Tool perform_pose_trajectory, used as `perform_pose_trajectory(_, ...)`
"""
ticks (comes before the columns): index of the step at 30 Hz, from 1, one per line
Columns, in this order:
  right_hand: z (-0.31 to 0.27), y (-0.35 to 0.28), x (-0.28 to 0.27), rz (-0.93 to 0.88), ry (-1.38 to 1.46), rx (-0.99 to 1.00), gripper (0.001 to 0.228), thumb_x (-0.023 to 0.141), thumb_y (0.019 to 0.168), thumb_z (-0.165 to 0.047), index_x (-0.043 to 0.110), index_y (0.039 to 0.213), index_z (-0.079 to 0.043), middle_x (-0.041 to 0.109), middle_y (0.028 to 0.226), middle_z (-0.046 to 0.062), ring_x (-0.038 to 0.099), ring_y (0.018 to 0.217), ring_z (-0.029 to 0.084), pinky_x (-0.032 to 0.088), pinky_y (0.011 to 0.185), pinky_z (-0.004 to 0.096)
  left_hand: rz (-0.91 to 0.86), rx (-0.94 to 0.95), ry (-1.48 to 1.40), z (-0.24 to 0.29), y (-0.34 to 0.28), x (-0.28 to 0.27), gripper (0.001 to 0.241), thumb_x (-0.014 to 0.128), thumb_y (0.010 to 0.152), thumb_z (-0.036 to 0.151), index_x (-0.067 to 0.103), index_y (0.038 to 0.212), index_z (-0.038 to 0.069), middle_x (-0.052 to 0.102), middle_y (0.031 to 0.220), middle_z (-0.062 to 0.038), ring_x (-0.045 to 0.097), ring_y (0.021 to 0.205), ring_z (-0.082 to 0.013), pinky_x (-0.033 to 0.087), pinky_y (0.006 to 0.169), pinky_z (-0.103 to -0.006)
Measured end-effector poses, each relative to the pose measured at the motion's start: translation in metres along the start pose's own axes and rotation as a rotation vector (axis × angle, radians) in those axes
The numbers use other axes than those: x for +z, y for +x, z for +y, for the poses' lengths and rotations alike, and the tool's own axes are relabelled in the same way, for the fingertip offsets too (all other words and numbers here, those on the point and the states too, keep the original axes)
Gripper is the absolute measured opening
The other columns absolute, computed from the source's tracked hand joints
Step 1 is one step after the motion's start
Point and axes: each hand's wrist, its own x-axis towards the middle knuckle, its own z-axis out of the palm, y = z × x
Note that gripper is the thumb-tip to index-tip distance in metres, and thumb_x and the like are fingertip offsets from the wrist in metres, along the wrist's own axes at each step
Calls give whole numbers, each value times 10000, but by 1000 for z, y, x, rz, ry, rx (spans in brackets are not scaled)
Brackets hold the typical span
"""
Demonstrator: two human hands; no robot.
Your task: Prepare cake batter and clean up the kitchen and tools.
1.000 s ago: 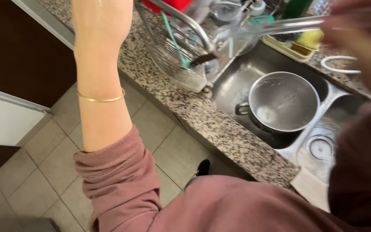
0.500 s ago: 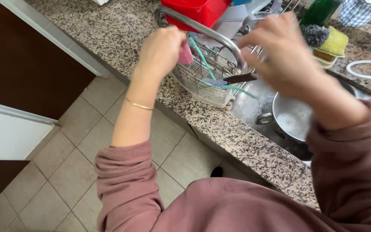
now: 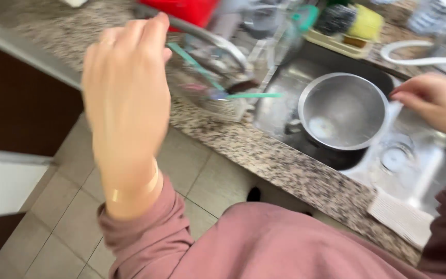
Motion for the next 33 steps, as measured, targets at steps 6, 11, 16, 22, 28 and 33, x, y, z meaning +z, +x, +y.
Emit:
perform_pose_trajectory(6,139,-39,9,-552,-103,364,383,645,972,-374,738,1204,-84,761,983,85,697,882,211,565,811,365,254,534,126,160,5,41,369,624,884,184,635,1223,41,689,1044,-68,670,973,-230,505,760,-346)
perform_pose_trajectory(11,130,-92,-54,-4,-113,242,391,680,947,-360,748,1203,-72,725,986,106,682,886,227,568,883,397,-160,220,-707,218,-17,240,284,673,888,223,656,1121,62,701,975,-137,694,874,-355,538,731,-457)
perform_pose_trajectory(16,153,-78,-64,239,-401,94,525,742,1023,-417,675,1292,29,636,1159,219,613,1050,337,505,929,433,-525,-145,-728,180,-77,440,641,829,878,453,620,1214,-51,654,1182,-269,621,1112,-448,494,933,-503)
perform_pose_trajectory(22,136,-54,-37,153,-213,441,546,730,928,-350,657,1320,22,697,1164,248,695,1021,372,538,911,457,-925,-133,-1133,172,-88,484,739,885,716,472,672,1242,-1,728,1190,-168,684,1094,-245,516,974,-380)
perform_pose_trajectory(28,81,-6,11,163,95,408,420,690,905,-191,649,1249,46,722,1130,227,714,1011,320,557,905,419,-940,-129,-1229,190,-68,487,486,902,700,407,721,965,41,692,817,-50,606,747,-126,505,711,-337)
perform_pose_trajectory(33,72,50,48,186,1031,236,392,529,837,81,601,1222,51,681,1212,174,683,1144,272,566,1009,370,-745,-292,-1279,208,-27,449,464,944,675,342,599,723,35,570,626,-12,477,587,-92,423,542,-328)
